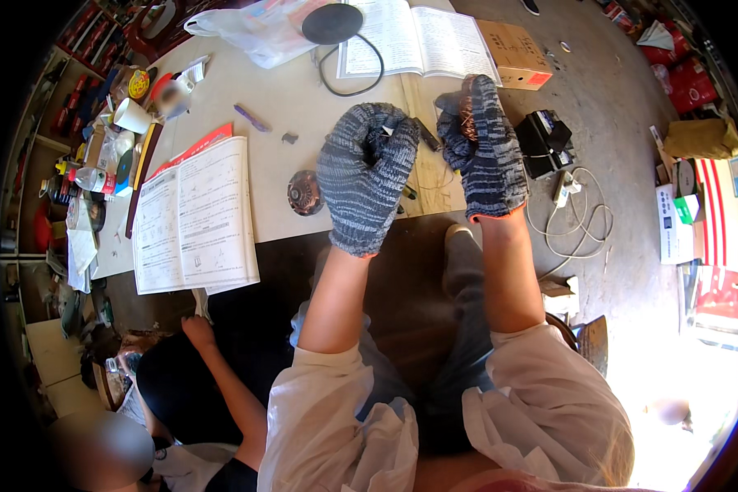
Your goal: The person sits at a table and winds a copper wire around a cylindrical metal component using gloved hands. They repeatedly wrap the wire, adjust the coil, and inspect the assembly while referencing an open manual on the table.
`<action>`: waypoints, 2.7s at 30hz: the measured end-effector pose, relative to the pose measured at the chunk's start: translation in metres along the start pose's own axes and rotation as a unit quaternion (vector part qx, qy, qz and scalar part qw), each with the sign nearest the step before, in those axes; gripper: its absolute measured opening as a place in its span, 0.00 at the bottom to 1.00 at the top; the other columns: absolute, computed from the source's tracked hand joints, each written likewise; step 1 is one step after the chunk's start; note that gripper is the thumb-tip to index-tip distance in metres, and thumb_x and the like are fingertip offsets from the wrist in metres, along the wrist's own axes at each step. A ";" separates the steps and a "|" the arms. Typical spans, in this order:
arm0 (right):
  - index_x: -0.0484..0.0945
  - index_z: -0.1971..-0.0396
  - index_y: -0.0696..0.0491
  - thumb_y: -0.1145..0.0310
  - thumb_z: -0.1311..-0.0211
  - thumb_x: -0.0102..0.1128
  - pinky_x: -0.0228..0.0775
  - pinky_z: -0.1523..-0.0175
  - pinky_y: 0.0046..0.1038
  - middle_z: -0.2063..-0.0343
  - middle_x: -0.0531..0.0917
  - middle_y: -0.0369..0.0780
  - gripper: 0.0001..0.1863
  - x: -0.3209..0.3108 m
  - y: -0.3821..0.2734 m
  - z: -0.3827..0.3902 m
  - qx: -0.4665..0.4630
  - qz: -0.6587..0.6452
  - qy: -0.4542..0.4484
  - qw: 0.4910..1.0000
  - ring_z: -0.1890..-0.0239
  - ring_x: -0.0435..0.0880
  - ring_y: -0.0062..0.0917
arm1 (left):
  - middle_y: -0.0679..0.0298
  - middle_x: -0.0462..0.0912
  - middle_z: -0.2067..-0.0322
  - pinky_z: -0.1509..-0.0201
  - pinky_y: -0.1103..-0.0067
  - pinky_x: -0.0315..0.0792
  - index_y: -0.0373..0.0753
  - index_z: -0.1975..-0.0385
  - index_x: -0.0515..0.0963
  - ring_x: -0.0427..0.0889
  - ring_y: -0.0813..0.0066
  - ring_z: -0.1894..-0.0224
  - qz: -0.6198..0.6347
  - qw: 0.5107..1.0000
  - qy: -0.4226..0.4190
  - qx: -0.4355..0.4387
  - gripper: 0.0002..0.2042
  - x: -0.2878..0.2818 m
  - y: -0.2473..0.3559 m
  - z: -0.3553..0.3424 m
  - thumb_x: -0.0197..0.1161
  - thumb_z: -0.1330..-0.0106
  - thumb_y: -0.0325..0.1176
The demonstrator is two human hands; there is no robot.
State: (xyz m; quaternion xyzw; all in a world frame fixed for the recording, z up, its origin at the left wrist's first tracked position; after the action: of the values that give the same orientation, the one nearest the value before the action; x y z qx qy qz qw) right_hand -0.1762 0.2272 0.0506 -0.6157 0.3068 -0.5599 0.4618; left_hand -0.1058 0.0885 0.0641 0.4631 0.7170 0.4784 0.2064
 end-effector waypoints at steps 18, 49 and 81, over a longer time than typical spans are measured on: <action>0.70 0.49 0.55 0.58 0.35 0.49 0.73 0.59 0.22 0.65 0.78 0.38 0.20 0.020 0.023 0.008 0.037 -0.179 -0.072 0.981 0.65 0.78 0.21 | 0.64 0.81 0.76 0.73 0.83 0.71 0.39 0.65 0.78 0.78 0.81 0.79 -0.120 0.991 -0.013 0.049 0.11 0.020 0.015 0.007 0.67 0.47 0.32; 0.67 0.48 0.57 0.80 0.48 0.52 0.70 0.54 0.34 0.59 0.75 0.49 0.24 0.024 -0.003 0.024 -0.401 0.352 -0.103 0.839 0.59 0.76 0.40 | 0.67 0.81 0.74 0.76 0.86 0.66 0.36 0.65 0.79 0.71 0.84 0.80 -0.197 0.976 0.029 0.083 0.10 0.014 0.021 0.009 0.66 0.47 0.28; 0.66 0.45 0.57 0.80 0.50 0.63 0.73 0.57 0.26 0.59 0.80 0.39 0.29 0.025 0.000 0.024 -0.415 0.367 -0.178 0.813 0.62 0.80 0.22 | 0.61 0.82 0.68 0.60 0.83 0.72 0.30 0.64 0.78 0.78 0.79 0.66 0.049 0.954 -0.204 -0.216 0.09 -0.009 -0.006 -0.010 0.62 0.44 0.24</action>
State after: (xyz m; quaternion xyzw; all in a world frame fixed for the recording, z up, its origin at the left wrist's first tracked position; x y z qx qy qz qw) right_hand -0.1480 0.2099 0.0624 -0.6797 0.6257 -0.0491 0.3797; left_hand -0.1115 0.0757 0.0619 0.5295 0.5155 0.5268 0.4200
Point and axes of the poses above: each hand's wrist, its own z-axis away from the middle knuckle, its own x-axis out of the palm, y = z × x, the point moved 7 cm from there along -z, towards the middle knuckle
